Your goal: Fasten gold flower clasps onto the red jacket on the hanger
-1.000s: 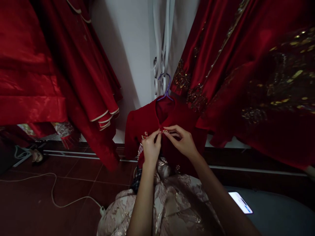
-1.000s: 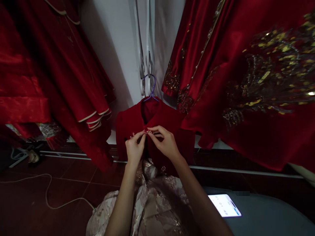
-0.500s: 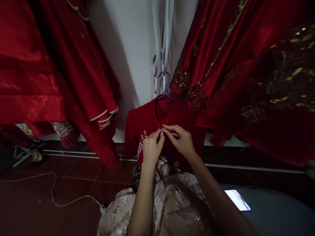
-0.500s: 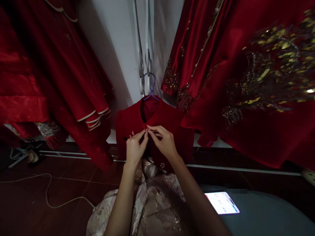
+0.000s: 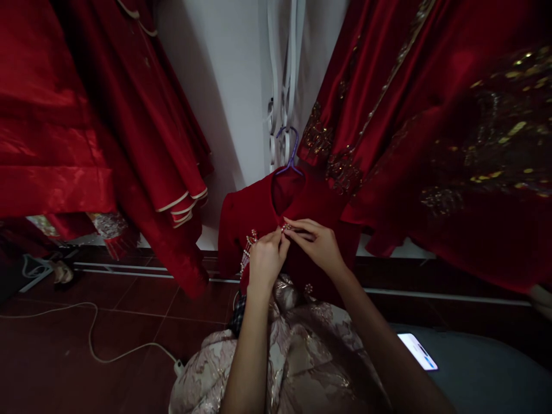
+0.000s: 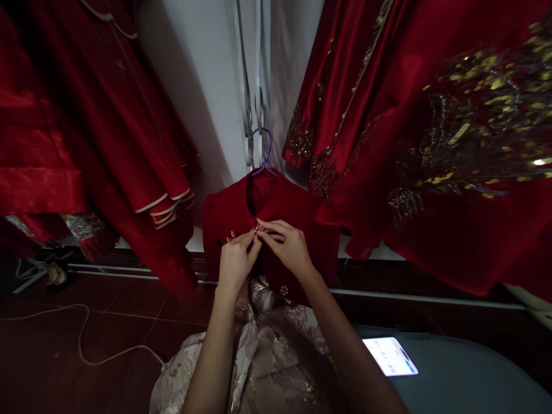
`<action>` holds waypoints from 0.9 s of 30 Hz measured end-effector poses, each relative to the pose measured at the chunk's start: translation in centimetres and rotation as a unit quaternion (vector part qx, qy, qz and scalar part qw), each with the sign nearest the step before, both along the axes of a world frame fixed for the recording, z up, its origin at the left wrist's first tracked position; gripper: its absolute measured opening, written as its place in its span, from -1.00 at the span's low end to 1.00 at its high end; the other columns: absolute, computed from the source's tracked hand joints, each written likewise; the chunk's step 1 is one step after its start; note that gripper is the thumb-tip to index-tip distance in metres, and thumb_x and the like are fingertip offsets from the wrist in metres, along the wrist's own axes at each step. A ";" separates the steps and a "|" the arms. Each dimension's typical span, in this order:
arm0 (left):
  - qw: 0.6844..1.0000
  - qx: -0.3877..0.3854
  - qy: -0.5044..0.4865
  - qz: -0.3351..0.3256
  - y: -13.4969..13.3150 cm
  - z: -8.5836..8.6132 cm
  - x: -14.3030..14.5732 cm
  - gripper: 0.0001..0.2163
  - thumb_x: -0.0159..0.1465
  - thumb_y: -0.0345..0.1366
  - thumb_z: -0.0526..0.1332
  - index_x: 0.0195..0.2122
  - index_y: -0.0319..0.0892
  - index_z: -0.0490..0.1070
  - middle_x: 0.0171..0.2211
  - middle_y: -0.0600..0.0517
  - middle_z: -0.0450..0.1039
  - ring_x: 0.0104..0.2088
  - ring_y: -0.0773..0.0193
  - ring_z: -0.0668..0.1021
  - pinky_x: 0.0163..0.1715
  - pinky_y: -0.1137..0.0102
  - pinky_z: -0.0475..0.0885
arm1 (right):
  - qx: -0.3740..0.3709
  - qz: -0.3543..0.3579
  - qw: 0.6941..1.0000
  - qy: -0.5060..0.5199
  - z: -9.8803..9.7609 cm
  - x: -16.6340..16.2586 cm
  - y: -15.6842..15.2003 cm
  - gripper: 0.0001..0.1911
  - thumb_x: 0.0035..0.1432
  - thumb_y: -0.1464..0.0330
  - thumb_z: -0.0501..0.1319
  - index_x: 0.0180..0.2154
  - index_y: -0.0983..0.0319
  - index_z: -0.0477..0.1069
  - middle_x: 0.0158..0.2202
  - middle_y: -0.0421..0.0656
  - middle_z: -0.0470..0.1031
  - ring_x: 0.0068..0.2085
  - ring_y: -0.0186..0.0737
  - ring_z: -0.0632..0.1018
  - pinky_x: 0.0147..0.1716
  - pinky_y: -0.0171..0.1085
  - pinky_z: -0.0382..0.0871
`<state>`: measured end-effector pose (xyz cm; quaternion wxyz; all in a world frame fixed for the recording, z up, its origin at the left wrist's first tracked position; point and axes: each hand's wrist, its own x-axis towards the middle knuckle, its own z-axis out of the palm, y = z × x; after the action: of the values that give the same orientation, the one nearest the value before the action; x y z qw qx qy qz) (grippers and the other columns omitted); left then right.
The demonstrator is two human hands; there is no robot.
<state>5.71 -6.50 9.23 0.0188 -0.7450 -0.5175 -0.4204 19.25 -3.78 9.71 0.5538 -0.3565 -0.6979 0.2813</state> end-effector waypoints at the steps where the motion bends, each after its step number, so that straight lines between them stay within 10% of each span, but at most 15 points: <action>1: 1.000 0.002 0.007 0.002 0.1 0.0 0.0 -0.74 0.30 -0.30 -0.02 -0.15 -0.23 0.42 -0.20 -0.10 0.51 -0.23 0.24 0.55 -0.22 0.40 0.41 | -0.004 0.003 1.000 -0.002 0.0 0.0 0.1 -0.63 0.04 0.23 0.22 -0.08 0.15 0.45 -0.16 -0.14 0.45 -0.17 -0.26 0.51 -0.16 -0.26 0.50; 27: 0.999 -0.009 0.016 -0.048 2.1 -1.9 -0.2 -0.77 0.26 -0.34 0.04 -0.10 -0.21 0.37 -0.20 -0.11 0.47 -0.20 0.23 0.51 -0.17 0.35 0.39 | 0.017 -0.037 0.996 -0.082 -0.8 -0.4 2.5 -0.73 -0.10 0.37 0.21 -0.25 0.24 0.41 -0.32 -0.18 0.42 -0.33 -0.33 0.47 -0.36 -0.32 0.48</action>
<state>5.55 -4.42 7.36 0.0008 -0.7756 -0.4847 -0.4044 18.84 -1.23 8.87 0.5105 -0.3951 -0.7318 0.2184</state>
